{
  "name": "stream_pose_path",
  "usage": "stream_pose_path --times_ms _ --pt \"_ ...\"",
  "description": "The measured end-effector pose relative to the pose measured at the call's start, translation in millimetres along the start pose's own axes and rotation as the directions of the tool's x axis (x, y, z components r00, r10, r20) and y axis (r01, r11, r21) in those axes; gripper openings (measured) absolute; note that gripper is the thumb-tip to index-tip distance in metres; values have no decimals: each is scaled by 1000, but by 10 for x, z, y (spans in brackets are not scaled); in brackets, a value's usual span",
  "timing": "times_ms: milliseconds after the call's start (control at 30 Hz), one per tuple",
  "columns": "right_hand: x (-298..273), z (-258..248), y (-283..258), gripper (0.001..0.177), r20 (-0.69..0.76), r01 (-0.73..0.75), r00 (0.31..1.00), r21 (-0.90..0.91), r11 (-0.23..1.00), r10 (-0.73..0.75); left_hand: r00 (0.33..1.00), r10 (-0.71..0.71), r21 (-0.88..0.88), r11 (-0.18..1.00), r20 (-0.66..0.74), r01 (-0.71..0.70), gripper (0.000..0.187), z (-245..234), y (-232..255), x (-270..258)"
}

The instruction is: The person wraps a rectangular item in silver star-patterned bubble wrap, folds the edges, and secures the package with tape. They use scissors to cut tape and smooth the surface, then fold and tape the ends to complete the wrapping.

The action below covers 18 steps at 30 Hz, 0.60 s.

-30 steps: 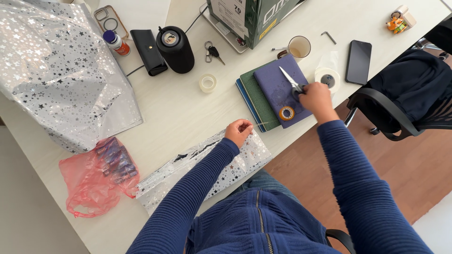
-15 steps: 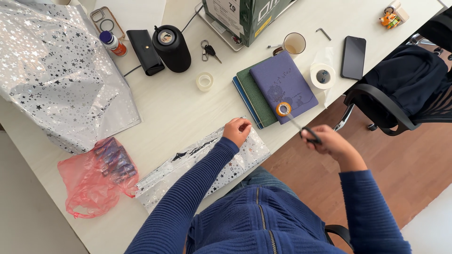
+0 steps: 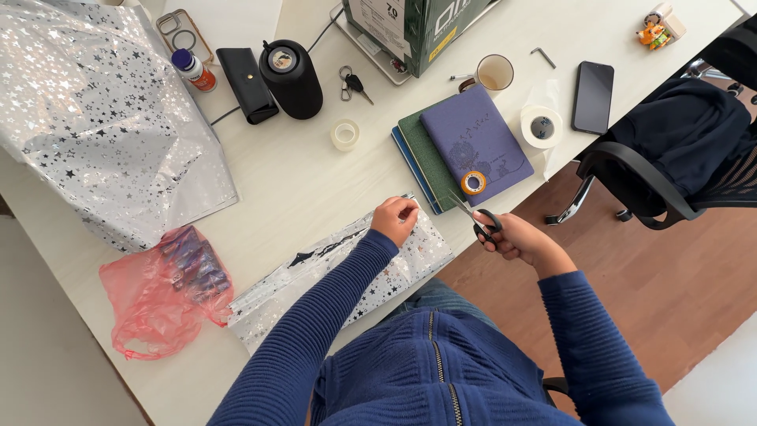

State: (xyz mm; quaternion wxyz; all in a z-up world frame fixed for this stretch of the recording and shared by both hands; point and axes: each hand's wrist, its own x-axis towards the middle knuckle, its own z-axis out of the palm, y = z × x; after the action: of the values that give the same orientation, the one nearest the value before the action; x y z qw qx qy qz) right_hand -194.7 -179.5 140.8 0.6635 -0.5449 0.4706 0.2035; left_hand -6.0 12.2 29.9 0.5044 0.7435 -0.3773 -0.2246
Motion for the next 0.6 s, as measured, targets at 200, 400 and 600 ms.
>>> stream_pose_path --times_ms 200,400,600 --pt "34 87 -47 55 -31 9 999 38 999 -7 1000 26 -6 1000 -2 -26 8 -13 -7 11" --pt "102 101 -3 49 -42 19 999 100 995 -15 1000 22 -12 1000 3 -22 6 -18 25 20" --pt "149 84 67 46 -53 60 997 152 987 -53 1000 28 -1 1000 6 -28 6 -13 23 35"
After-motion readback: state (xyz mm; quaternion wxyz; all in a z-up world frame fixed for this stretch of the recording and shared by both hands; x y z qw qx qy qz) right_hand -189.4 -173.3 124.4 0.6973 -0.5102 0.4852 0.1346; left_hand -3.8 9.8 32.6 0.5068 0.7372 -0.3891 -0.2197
